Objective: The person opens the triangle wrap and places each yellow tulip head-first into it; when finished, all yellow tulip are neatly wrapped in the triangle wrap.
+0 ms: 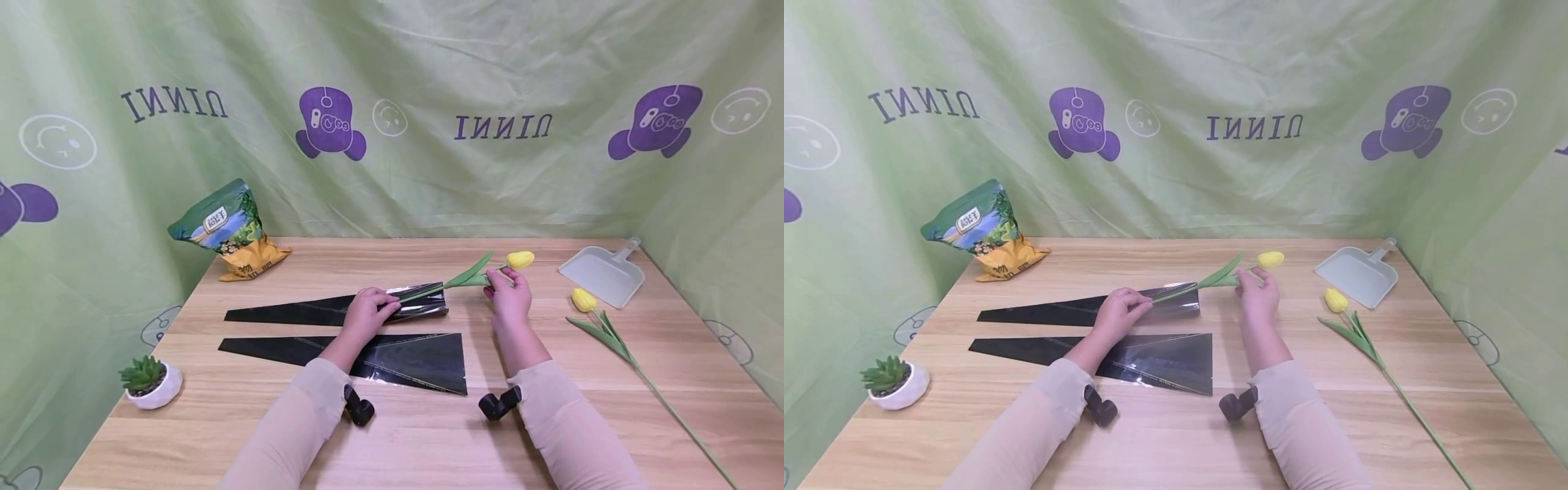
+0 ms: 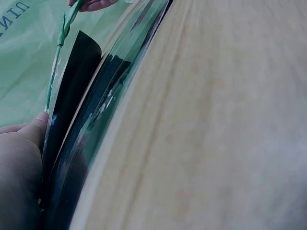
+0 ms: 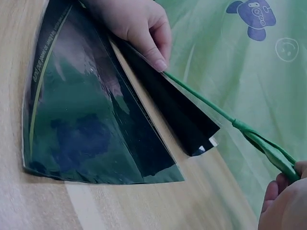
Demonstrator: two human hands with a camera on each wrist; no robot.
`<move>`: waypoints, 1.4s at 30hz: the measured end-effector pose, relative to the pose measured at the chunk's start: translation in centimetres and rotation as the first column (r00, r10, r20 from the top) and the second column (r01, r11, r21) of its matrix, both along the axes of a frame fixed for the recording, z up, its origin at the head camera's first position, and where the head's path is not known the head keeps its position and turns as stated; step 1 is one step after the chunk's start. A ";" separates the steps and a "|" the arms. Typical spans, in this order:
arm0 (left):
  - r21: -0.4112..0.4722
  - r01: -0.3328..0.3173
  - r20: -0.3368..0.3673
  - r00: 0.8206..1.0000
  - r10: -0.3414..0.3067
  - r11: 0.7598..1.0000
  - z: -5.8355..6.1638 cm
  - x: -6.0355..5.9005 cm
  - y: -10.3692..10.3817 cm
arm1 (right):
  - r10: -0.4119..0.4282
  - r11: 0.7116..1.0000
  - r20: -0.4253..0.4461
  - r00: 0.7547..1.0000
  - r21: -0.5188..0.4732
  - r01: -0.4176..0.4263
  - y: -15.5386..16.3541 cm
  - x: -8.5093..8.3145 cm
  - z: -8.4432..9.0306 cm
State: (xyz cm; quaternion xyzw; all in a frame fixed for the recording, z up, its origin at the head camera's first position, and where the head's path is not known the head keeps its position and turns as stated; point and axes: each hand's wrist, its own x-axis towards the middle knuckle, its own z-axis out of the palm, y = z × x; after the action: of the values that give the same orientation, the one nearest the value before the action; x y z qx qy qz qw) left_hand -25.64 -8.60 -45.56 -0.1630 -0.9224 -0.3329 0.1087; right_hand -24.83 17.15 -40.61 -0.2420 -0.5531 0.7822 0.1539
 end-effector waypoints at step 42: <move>0.093 -0.008 -0.017 1.000 0.010 0.996 0.3 0.1 0.7 | 0.120 0.988 0.035 0.992 -0.098 -0.116 -5.2 0.1 -2.3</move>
State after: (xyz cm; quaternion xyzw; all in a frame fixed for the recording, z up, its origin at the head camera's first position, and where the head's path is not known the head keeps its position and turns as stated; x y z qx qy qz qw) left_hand -25.52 -7.95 -45.24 -0.1567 -0.9056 -0.3734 0.1258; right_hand -24.75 11.99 -42.93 -0.2318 -0.5315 0.8104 0.0842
